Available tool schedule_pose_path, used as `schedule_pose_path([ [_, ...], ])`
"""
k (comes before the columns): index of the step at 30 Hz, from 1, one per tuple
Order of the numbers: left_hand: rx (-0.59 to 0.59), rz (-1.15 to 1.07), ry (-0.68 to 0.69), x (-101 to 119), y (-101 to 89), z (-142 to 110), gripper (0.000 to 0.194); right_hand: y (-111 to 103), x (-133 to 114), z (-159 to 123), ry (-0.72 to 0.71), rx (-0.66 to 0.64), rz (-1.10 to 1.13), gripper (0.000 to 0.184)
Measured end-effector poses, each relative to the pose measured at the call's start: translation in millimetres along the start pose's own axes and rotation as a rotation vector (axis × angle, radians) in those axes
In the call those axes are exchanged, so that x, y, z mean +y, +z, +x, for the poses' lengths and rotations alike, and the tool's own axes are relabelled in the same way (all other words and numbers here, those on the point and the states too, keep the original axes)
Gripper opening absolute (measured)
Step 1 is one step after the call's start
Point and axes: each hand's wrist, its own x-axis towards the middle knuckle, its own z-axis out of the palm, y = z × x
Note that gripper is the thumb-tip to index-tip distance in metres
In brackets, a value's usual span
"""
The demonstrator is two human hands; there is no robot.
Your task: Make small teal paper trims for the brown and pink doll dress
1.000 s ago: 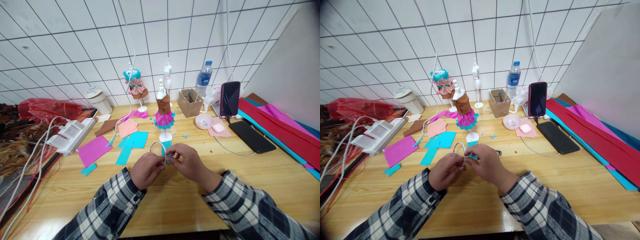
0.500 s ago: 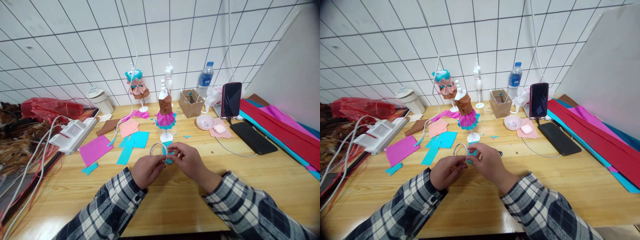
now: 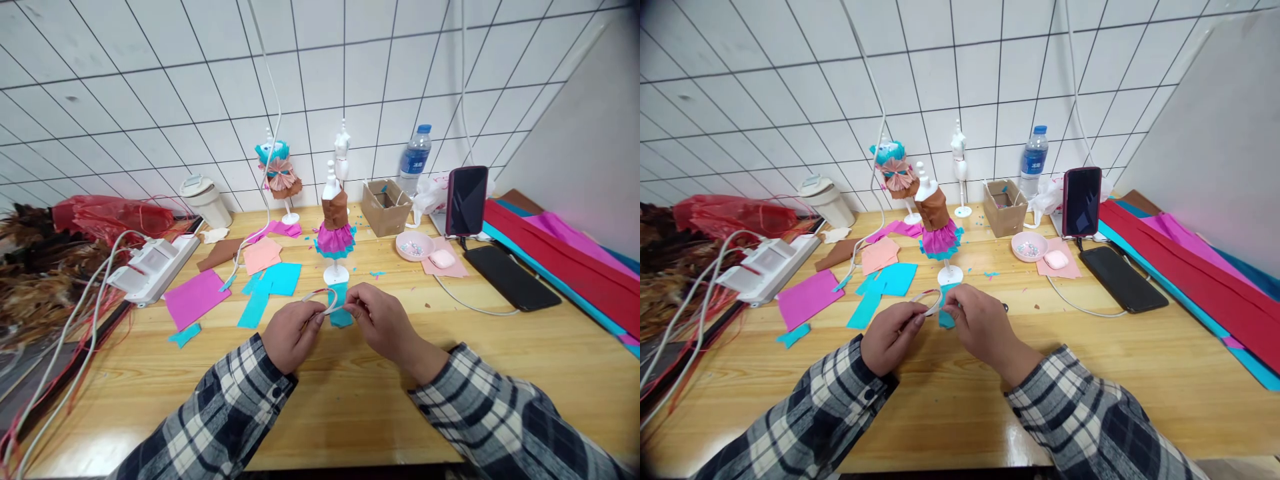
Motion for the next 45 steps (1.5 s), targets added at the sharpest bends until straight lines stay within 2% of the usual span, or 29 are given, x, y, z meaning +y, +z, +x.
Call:
schedule_pose_path([
  [7, 0.051, -0.051, -0.067, 9, -4.7, -1, 0.02, 2, -7, -2, -0.146, -0.036, -0.117, 0.013],
  [11, 0.075, -0.317, -0.221, 16, -4.1, 1, 0.024, 2, -12, -4, -0.343, 0.014, -0.199, 0.015],
  [13, 0.103, -0.446, -0.309, 10, -5.7, 3, 0.024, -1, -14, -6, -0.43, 0.065, -0.187, 0.013],
  [15, 0.245, -0.494, -0.424, -5, -11.5, 6, 0.024, -6, -15, -8, -0.466, 0.133, -0.135, 0.011],
  [17, 0.426, -0.412, -0.508, -27, -21.1, 9, 0.027, -10, -14, -8, -0.423, 0.169, -0.066, 0.009],
  [18, 0.476, -0.33, -0.497, -38, -26.2, 9, 0.028, -12, -12, -8, -0.366, 0.159, -0.028, 0.007],
  [19, 0.462, -0.227, -0.44, -50, -30.6, 9, 0.029, -12, -10, -6, -0.283, 0.134, 0.018, 0.006],
  [22, 0.267, 0.144, -0.246, -77, -35.5, 8, 0.028, -9, -1, -1, 0.008, -0.01, 0.268, 0.01],
  [25, 0.05, 0.306, -0.211, -86, -28.9, 7, 0.031, -4, 4, 3, 0.192, -0.146, 0.535, 0.012],
  [27, 0.01, 0.343, -0.224, -81, -24.9, 7, 0.039, -3, 4, 4, 0.24, -0.189, 0.593, 0.012],
  [29, 0.087, 0.332, -0.216, -67, -24.0, 8, 0.04, -3, 2, 5, 0.25, -0.21, 0.579, 0.011],
  [31, 0.199, 0.267, -0.181, -46, -24.5, 9, 0.032, -4, 0, 5, 0.243, -0.232, 0.542, 0.011],
  [32, 0.199, 0.189, -0.149, -35, -24.1, 8, 0.03, -4, -1, 5, 0.235, -0.242, 0.523, 0.012],
  [35, 0.026, -0.082, -0.046, -5, -17.4, 6, 0.036, -2, -2, 5, 0.199, -0.254, 0.446, 0.012],
  [37, 0.0, -0.16, -0.061, 8, -10.4, 4, 0.036, 0, -2, 5, 0.177, -0.25, 0.387, 0.012],
  [40, 0.013, -0.171, -0.091, 15, -3.3, 3, 0.027, 2, 0, 5, 0.174, -0.242, 0.344, 0.012],
  [45, 0.05, -0.134, -0.077, 17, -4.8, 5, 0.019, 3, 2, 5, 0.178, -0.236, 0.337, 0.011],
])
